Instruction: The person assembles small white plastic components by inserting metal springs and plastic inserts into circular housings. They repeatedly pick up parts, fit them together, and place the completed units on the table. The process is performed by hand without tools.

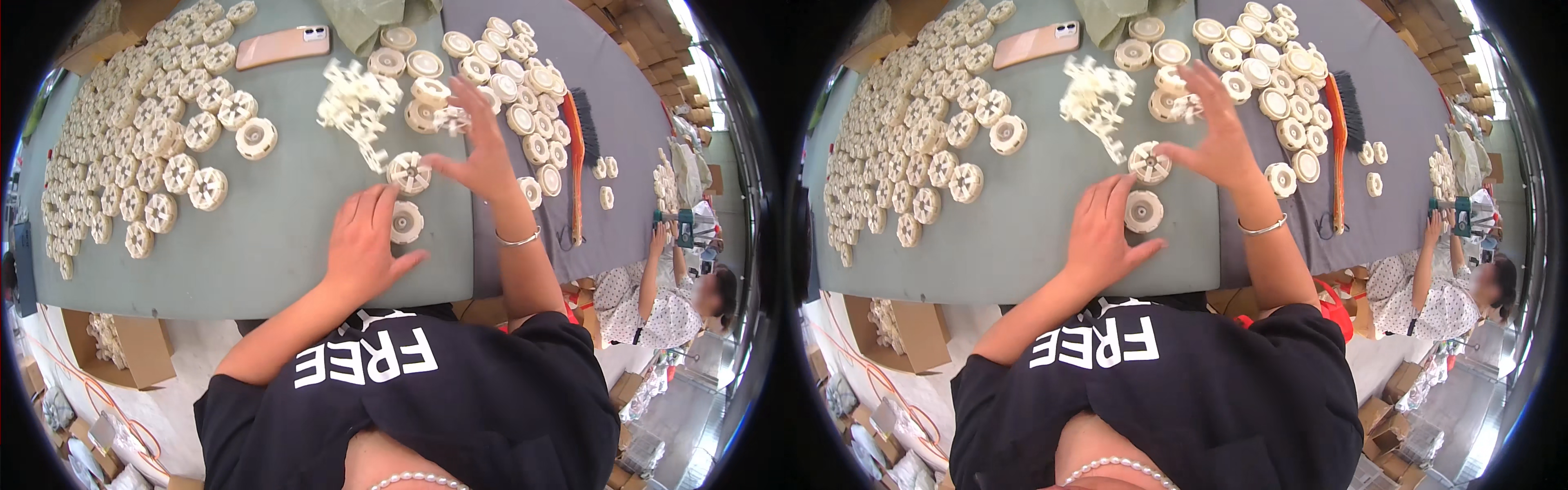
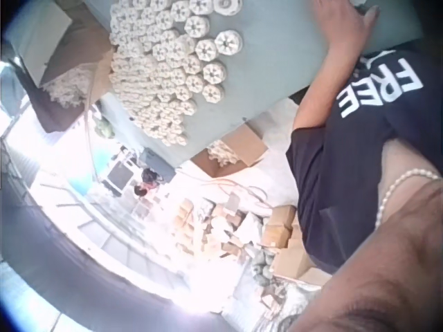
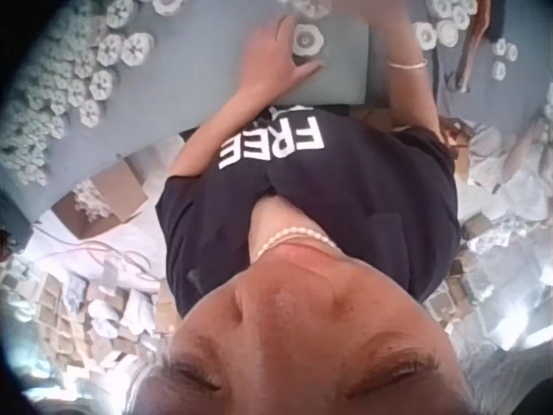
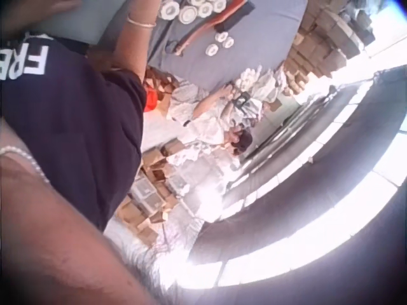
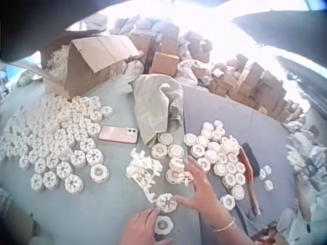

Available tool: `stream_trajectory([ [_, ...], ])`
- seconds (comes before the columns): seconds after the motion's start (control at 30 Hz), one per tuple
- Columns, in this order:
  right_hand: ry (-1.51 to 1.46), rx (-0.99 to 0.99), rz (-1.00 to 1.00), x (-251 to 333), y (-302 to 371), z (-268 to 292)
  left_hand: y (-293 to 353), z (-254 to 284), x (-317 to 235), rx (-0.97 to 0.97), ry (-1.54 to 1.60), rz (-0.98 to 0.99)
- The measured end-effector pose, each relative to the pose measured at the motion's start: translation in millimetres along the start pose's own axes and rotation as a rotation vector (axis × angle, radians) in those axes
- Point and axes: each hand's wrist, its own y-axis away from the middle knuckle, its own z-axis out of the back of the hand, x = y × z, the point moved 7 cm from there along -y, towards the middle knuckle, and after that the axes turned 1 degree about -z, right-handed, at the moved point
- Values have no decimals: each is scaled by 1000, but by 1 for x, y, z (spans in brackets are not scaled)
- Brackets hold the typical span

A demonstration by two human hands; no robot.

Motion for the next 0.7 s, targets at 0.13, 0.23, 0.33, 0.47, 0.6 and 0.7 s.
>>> stream_trajectory([
  [0.13,-312,-13,-185,-36,44,13,0,-7,20,59,-29,-21],
  [0.23,-350,33,-215,-33,85,7,12,18,31,65,-7,5],
  [0.33,-465,2,-315,-3,116,-11,27,32,35,70,16,37],
  [0.47,-280,141,-409,22,140,-6,32,40,37,38,42,56],
  [0.6,178,343,-122,49,119,14,36,37,45,58,44,60],
  [0.7,338,303,-261,41,114,30,39,40,43,53,12,50],
])
